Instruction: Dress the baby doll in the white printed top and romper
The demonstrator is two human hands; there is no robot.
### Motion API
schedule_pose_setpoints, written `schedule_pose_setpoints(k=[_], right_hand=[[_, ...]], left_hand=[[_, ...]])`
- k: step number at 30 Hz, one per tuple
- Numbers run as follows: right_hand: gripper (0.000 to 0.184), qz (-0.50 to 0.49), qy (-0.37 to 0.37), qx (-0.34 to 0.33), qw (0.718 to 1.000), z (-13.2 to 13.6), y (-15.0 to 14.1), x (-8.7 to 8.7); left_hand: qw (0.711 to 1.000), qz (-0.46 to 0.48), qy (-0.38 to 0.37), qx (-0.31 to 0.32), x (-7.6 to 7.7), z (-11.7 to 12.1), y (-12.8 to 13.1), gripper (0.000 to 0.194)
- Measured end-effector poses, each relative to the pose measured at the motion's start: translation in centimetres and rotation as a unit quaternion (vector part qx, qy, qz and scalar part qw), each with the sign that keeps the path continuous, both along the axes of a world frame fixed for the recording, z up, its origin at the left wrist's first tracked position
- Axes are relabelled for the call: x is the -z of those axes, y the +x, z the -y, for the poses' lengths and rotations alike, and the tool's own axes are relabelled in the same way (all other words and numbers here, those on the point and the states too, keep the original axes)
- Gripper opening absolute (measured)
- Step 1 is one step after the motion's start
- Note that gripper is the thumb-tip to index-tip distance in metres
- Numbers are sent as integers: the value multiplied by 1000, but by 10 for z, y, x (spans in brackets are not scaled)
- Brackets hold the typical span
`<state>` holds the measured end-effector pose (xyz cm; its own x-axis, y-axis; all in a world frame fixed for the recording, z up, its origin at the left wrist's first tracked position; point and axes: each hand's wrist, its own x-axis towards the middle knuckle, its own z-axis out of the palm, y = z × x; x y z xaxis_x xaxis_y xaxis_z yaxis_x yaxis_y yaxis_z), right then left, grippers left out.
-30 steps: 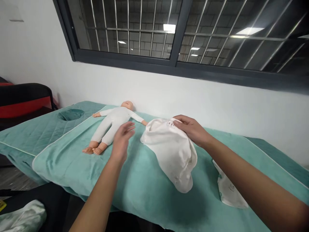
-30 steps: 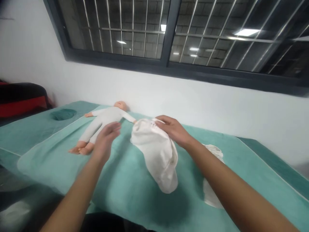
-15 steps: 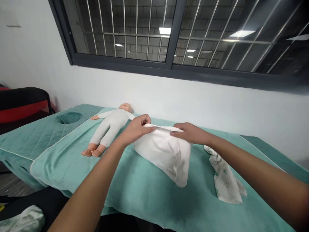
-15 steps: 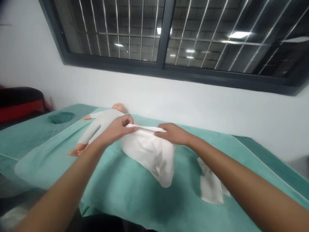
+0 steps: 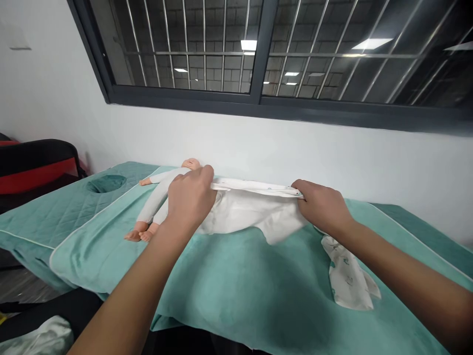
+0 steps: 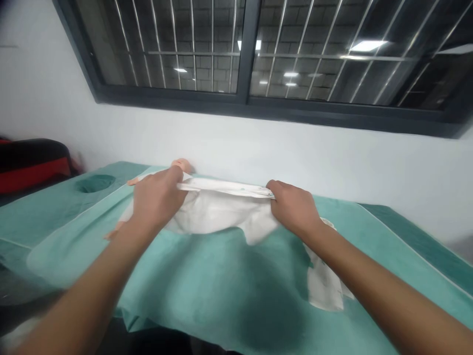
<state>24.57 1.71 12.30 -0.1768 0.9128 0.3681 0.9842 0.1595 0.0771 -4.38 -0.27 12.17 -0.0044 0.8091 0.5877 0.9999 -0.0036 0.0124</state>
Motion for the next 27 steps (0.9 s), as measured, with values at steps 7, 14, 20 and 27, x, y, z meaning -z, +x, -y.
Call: schedule_pose_setpoints(k=[7, 14, 20, 27], right_hand=[[20, -75, -22, 3, 997, 6, -4, 13], [24, -95, -6, -4, 995, 3, -12, 37], [29, -125, -38, 59, 990, -14, 21, 55], [35, -257, -105, -2, 961, -12, 55, 59]], left_hand=[[993, 112, -9, -24, 8, 6, 9, 29], [974, 190, 64, 101, 23, -4, 4, 30], [870, 467, -26, 157, 38, -15, -16, 12], [953, 292, -84, 13, 44, -32, -25, 24]])
